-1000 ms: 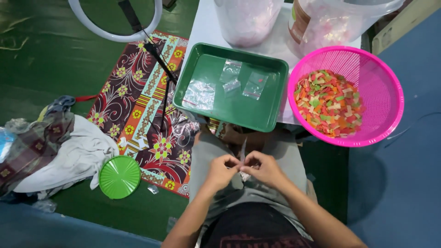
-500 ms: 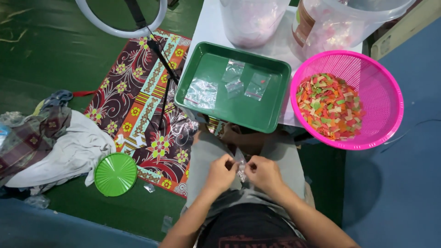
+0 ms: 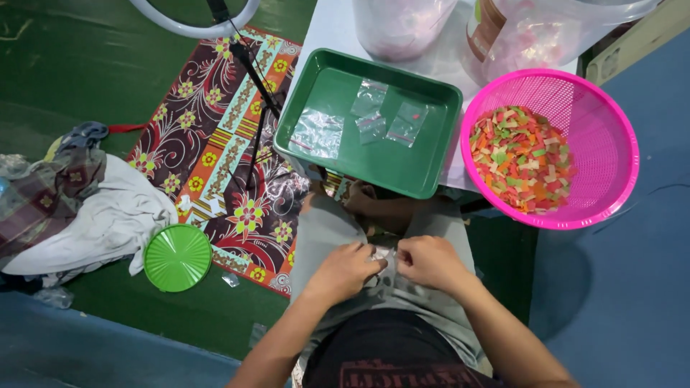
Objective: A person manually fills small plastic bags with colorful snack pieces from a basket and seals them.
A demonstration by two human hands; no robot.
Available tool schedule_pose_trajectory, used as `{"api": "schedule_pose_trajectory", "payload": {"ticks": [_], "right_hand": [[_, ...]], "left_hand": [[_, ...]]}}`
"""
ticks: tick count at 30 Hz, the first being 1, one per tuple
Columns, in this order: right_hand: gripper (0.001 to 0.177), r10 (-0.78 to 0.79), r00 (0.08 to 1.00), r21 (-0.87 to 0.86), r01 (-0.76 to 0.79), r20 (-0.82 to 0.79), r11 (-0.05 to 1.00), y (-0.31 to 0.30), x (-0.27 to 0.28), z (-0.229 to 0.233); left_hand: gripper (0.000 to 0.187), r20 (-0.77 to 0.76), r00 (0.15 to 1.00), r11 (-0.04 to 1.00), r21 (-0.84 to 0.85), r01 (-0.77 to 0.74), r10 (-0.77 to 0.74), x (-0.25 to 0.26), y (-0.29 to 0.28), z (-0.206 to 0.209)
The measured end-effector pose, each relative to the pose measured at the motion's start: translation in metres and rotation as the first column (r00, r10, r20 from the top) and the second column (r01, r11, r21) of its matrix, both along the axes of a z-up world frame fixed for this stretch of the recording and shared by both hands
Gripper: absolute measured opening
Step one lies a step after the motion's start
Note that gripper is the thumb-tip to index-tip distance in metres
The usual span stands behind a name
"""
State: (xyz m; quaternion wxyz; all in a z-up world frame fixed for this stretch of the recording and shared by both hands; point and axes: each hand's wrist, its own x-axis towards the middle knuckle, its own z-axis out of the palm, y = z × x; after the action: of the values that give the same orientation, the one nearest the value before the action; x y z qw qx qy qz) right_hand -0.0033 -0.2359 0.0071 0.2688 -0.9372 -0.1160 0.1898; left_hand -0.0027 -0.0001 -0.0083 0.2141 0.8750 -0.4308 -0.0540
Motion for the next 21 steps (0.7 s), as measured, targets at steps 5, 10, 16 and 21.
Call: {"api": "schedule_pose_trajectory", "payload": {"ticks": [5,10,16,21], "right_hand": [[0.008,-0.135,0.939,0.215,0.068,0.316,0.974,-0.009,-0.004,0.030],[0.025,-0.286,0.470,0.224,0.184,0.835,0.957,-0.045,0.018,0.031],[0.049,-0.191,0.477,-0.055,0.456,0.858,0.889,-0.082,0.019,0.013],[0.020,-0.188,0.516,-0.091,0.467,0.835,0.879,-0.103,0.021,0.012]], "left_hand": [[0.012,-0.010,1.000,0.986,-0.164,0.020,-0.022,-0.001,-0.004,0.021],[0.010,-0.042,0.991,0.962,-0.239,-0.131,0.124,0.004,-0.005,-0.007],[0.007,-0.049,0.990,0.928,-0.346,-0.138,0.128,0.010,-0.004,0.002],[0.008,-0.077,0.989,0.922,-0.359,-0.146,0.126,0.010,-0.003,0.002]]}}
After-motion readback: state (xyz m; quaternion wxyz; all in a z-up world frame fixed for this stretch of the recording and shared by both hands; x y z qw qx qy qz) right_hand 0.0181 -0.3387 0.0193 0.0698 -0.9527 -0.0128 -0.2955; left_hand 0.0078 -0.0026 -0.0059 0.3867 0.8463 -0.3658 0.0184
